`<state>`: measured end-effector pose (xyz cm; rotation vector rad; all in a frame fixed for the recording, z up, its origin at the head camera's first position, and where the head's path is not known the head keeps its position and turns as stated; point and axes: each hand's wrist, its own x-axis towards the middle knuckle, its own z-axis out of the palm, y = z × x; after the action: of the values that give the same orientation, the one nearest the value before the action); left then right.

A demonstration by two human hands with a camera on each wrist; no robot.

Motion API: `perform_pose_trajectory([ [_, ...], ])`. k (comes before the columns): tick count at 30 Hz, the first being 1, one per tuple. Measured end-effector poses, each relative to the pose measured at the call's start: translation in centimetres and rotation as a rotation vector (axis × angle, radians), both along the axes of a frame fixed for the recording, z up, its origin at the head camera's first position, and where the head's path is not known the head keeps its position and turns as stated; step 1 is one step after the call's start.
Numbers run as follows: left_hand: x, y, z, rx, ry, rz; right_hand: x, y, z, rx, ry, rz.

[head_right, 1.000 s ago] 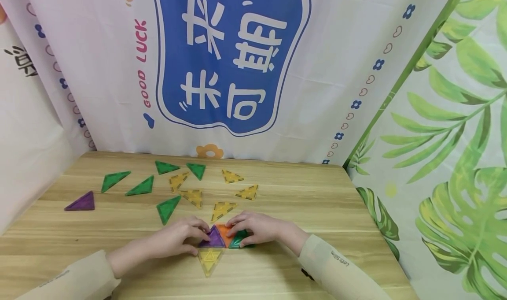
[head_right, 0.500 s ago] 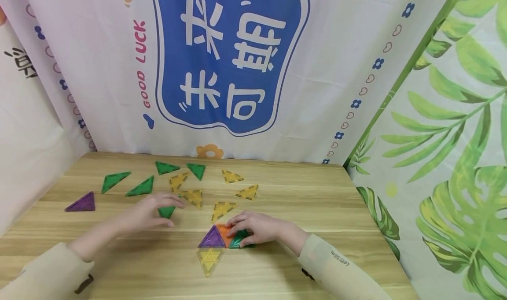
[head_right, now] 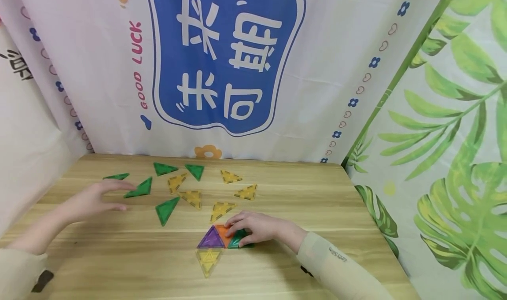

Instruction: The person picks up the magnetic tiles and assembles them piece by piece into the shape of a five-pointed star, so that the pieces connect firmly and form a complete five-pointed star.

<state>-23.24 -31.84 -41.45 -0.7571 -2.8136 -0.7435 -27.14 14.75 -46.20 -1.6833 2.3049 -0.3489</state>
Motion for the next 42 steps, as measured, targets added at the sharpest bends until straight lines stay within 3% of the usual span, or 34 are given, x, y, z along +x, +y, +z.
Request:
perform_pose_trajectory([
  [4,0.3,-2.5,-0.6,-0.022,0.053,0.047,-0.1,-0.2,0.3,0.020,0.000,0.006],
  [12,-0.1,-6.3,-1.7,-0.058,0.044,0.109,0.0,0.0,0.3,0.019,-0.001,0.000],
  [21,-0.7,-9.3,-3.3,-0.106,0.013,0.158,0.0,0.1,0.0,0.001,0.013,0.005],
  [27,-0.9,-10.3,-4.1,-0.143,-0.055,0.162,-0.1,0.2,-0.2,0.005,0.003,-0.010],
  [35,-1.3,-10.8,-4.7,-0.156,-0.073,0.176,-0.2,0.2,0.0,0.006,0.007,-0.009],
  [42,-1.3,-10.7,-4.6,-0.144,-0.103,0.180,0.0,0.2,0.0,0.008,0.014,-0.005],
])
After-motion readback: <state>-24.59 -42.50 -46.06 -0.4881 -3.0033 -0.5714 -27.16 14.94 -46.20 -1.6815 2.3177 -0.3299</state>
